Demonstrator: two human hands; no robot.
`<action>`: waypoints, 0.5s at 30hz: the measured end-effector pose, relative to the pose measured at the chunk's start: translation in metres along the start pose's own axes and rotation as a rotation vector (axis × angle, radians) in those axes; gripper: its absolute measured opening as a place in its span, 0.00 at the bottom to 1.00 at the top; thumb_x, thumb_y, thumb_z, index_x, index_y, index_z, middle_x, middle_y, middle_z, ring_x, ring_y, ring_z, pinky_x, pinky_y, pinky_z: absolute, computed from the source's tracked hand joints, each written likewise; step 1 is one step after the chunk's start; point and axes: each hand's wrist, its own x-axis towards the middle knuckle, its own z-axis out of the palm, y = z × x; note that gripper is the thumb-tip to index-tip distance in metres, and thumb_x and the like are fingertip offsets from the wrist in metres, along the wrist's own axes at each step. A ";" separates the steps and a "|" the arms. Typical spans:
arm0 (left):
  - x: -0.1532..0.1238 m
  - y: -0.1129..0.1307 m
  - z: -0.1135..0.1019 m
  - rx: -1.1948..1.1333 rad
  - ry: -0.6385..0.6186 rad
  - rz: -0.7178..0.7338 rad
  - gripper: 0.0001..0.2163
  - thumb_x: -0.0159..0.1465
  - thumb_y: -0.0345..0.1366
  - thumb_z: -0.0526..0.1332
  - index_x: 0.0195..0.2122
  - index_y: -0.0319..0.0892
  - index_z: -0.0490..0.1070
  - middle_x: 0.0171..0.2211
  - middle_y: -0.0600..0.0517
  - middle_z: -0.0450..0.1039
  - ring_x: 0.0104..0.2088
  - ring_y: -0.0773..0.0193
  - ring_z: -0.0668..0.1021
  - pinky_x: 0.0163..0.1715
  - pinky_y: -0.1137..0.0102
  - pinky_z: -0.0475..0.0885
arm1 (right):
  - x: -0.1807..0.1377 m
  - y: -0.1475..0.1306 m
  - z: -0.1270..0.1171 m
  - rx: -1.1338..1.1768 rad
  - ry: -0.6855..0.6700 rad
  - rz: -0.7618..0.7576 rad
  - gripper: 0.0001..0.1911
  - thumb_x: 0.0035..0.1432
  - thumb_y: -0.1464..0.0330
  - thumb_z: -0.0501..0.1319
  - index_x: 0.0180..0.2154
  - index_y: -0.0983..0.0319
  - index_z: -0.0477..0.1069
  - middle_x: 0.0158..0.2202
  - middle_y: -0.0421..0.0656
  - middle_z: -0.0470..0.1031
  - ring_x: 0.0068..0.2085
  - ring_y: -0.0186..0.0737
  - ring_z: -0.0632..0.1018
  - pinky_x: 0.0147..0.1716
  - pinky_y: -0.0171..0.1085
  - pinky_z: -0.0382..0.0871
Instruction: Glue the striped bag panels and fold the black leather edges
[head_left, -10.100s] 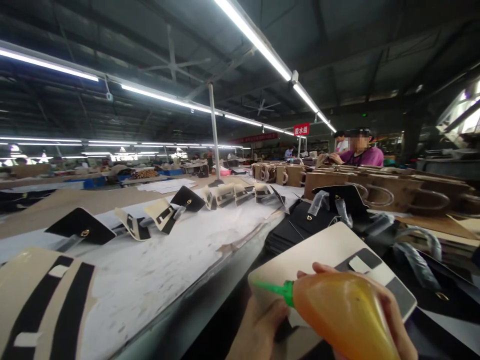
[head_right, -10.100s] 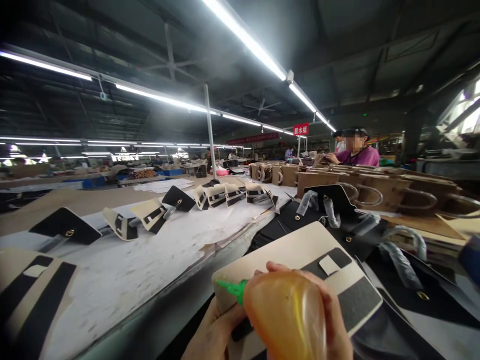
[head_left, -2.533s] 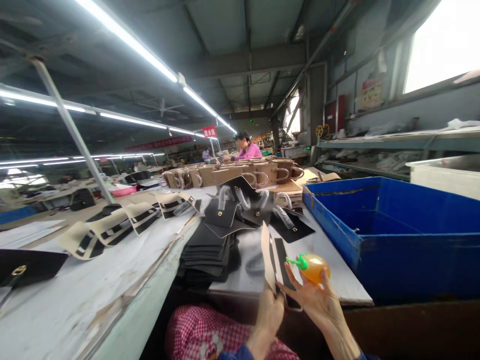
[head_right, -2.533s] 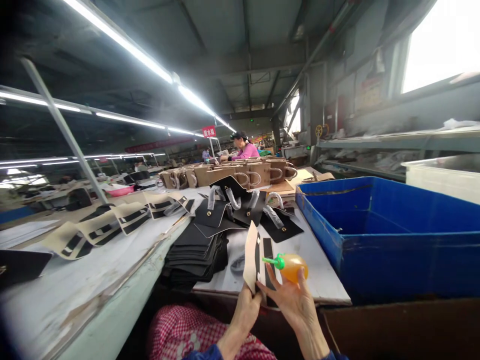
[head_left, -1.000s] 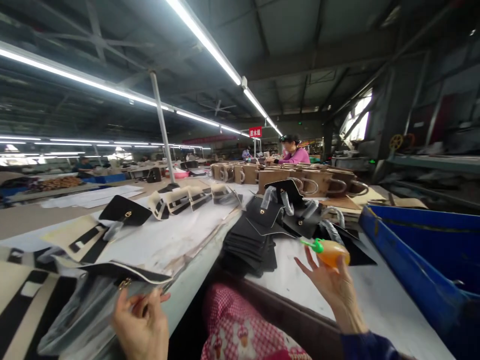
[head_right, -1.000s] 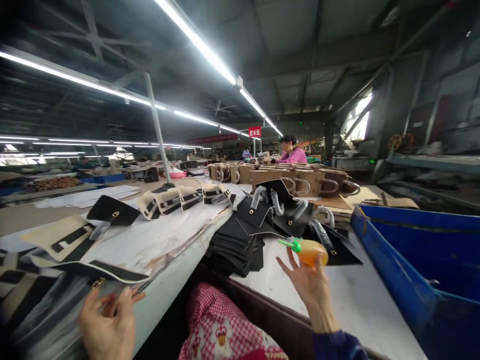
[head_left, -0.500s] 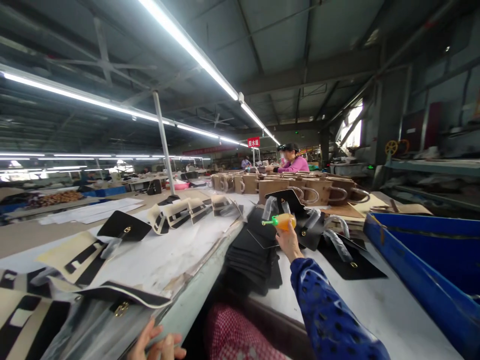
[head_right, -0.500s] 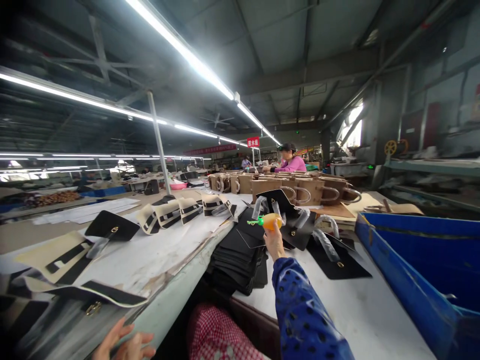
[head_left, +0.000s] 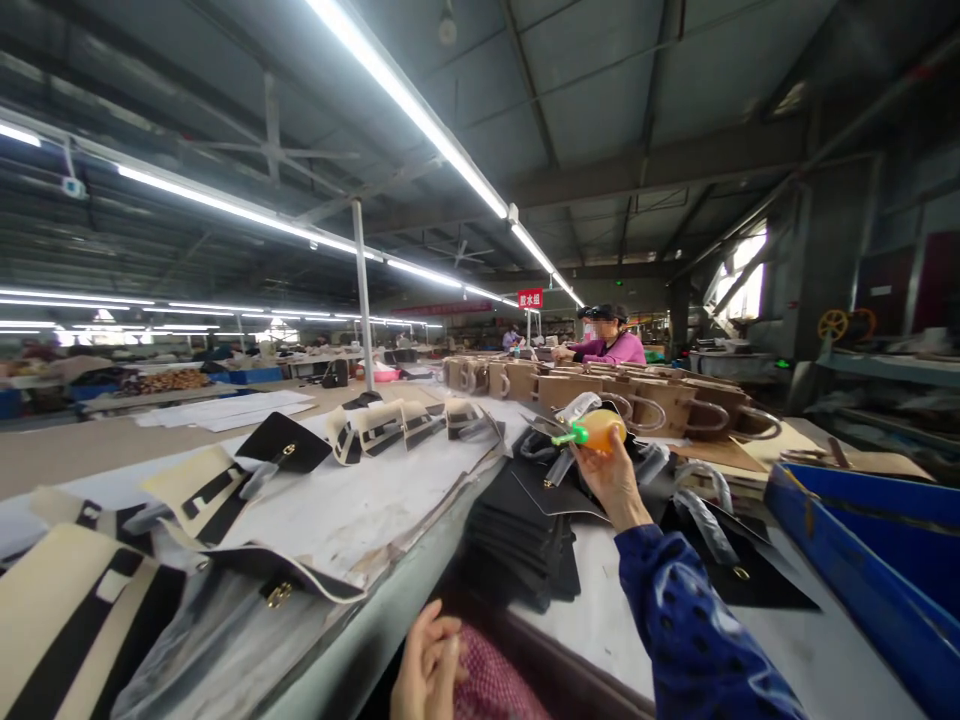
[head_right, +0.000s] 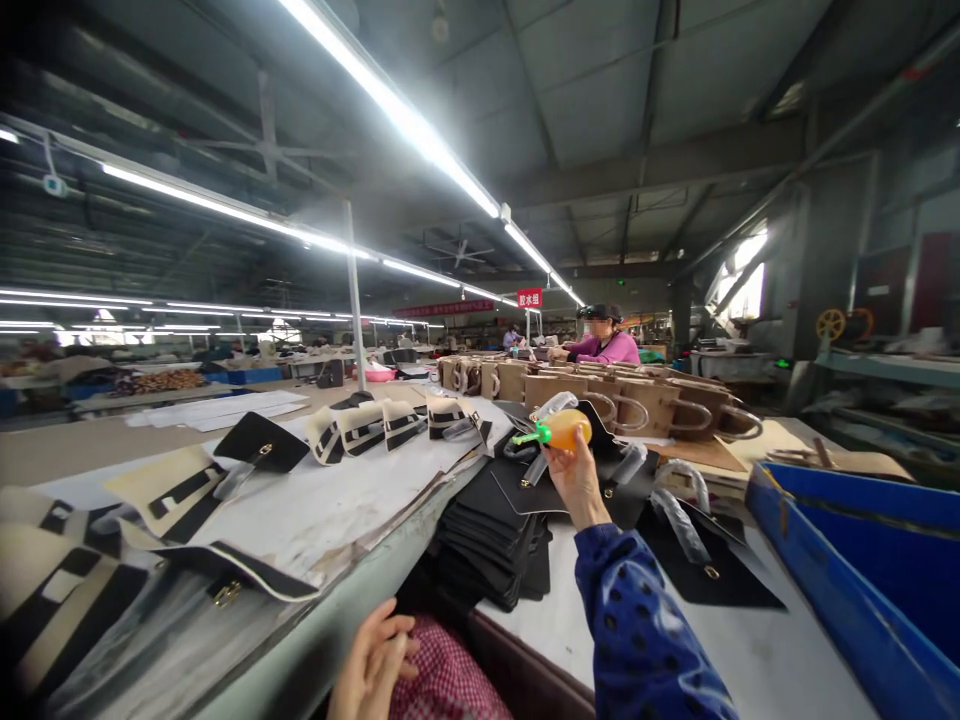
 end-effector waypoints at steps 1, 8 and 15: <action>0.000 -0.004 0.012 -0.021 -0.050 -0.041 0.38 0.50 0.62 0.69 0.53 0.37 0.67 0.41 0.41 0.78 0.37 0.53 0.82 0.33 0.65 0.77 | -0.006 -0.012 0.010 0.010 -0.019 0.000 0.17 0.68 0.58 0.61 0.50 0.64 0.72 0.47 0.46 0.76 0.44 0.42 0.79 0.43 0.46 0.77; 0.006 -0.016 0.118 -0.261 -0.506 -0.443 0.24 0.58 0.44 0.71 0.50 0.36 0.70 0.45 0.43 0.77 0.41 0.56 0.81 0.39 0.61 0.77 | -0.075 -0.075 0.072 0.035 -0.136 -0.062 0.37 0.38 0.50 0.78 0.47 0.62 0.76 0.43 0.45 0.81 0.50 0.48 0.80 0.52 0.48 0.77; -0.018 -0.048 0.163 -0.330 -0.552 -0.633 0.10 0.69 0.40 0.62 0.37 0.37 0.73 0.35 0.51 0.77 0.36 0.64 0.80 0.41 0.63 0.76 | -0.143 -0.089 0.048 -0.016 0.025 -0.097 0.38 0.36 0.45 0.77 0.44 0.63 0.78 0.44 0.48 0.81 0.51 0.48 0.80 0.57 0.47 0.73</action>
